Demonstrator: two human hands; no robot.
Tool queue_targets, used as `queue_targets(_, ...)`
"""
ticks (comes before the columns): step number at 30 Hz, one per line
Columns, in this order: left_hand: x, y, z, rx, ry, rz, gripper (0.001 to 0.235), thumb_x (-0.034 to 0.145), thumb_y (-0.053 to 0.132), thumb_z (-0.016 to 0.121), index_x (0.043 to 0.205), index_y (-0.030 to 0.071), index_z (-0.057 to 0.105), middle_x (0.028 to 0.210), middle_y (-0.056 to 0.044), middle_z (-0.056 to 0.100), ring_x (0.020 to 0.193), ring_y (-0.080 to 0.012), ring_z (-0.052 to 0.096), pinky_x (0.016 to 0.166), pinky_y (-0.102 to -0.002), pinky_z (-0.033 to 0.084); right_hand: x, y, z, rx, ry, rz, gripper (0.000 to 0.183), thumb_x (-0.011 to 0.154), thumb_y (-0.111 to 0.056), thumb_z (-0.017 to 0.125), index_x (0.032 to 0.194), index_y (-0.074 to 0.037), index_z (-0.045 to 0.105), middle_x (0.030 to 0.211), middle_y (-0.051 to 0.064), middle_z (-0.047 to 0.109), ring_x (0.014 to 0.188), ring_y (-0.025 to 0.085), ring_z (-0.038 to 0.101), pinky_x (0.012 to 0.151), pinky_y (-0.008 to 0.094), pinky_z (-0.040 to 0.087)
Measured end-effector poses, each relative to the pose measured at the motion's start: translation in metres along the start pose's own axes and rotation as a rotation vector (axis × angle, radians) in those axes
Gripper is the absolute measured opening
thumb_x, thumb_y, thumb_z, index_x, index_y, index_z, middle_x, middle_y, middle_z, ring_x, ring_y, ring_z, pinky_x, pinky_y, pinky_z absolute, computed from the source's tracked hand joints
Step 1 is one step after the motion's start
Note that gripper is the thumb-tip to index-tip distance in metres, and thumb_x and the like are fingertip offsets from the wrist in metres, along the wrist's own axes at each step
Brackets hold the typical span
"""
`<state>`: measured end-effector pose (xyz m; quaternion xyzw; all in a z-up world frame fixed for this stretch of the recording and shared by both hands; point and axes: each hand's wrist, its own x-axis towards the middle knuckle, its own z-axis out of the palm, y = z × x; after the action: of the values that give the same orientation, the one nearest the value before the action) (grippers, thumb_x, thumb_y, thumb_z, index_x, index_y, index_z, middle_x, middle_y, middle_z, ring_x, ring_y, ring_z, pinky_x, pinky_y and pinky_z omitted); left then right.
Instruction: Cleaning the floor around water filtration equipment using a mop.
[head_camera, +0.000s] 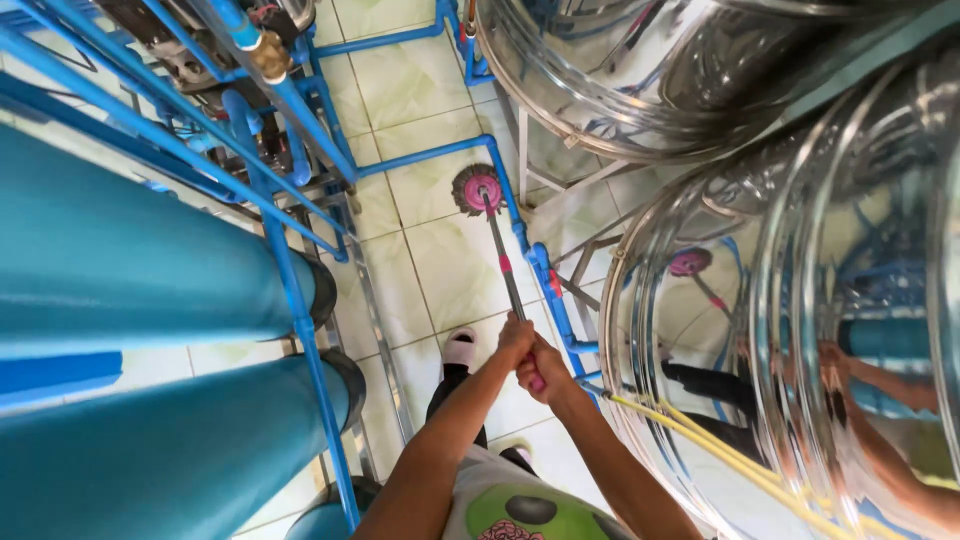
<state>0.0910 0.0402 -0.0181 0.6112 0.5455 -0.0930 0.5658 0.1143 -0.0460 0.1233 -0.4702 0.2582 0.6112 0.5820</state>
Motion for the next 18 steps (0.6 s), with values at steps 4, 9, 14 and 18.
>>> queue_targets(4,-0.101,-0.042,0.053,-0.170,-0.047,-0.069,0.047,0.095,0.031,0.052,0.134,0.006,0.043,0.118,-0.028,0.067,0.107,-0.0465,0.067,0.091,-0.052,0.055,-0.071,0.049,-0.067,-0.042,0.039,0.071,0.020,0.106,-0.040,0.049,0.099,-0.023,0.056,0.061,-0.003,0.042,0.041,0.006,0.030,0.032,0.020,0.022)
queue_targets(9,-0.213,-0.075,0.116,-0.367,-0.080,-0.227,0.044,0.097,0.033,0.053,0.132,0.007,0.048,0.120,-0.024,0.067,0.105,-0.0395,0.068,0.087,-0.049,0.058,-0.172,0.085,-0.131,-0.045,0.028,0.154,0.026,0.103,-0.043,0.052,0.088,-0.022,0.055,0.058,-0.005,0.037,0.039,0.004,0.026,0.031,0.018,0.019)
queue_targets(14,-0.268,-0.077,0.132,-0.417,-0.128,-0.368,0.045,0.097,0.036,0.051,0.131,0.006,0.050,0.123,-0.019,0.065,0.107,-0.0353,0.068,0.086,-0.049,0.061,-0.199,0.099,-0.166,-0.023,0.078,0.223,0.035,0.102,-0.047,0.054,0.081,-0.019,0.049,0.060,-0.003,0.039,0.041,0.004,0.027,0.031,0.017,0.019)
queue_targets(18,-0.229,-0.063,0.116,-0.328,-0.067,-0.247,0.042,0.095,0.034,0.055,0.117,-0.003,0.058,0.109,-0.024,0.070,0.094,-0.0356,0.072,0.074,-0.047,0.061,-0.182,0.078,-0.133,-0.038,0.066,0.183,0.037,0.103,-0.046,0.053,0.078,-0.019,0.047,0.059,-0.003,0.038,0.041,0.004,0.028,0.032,0.017,0.020)
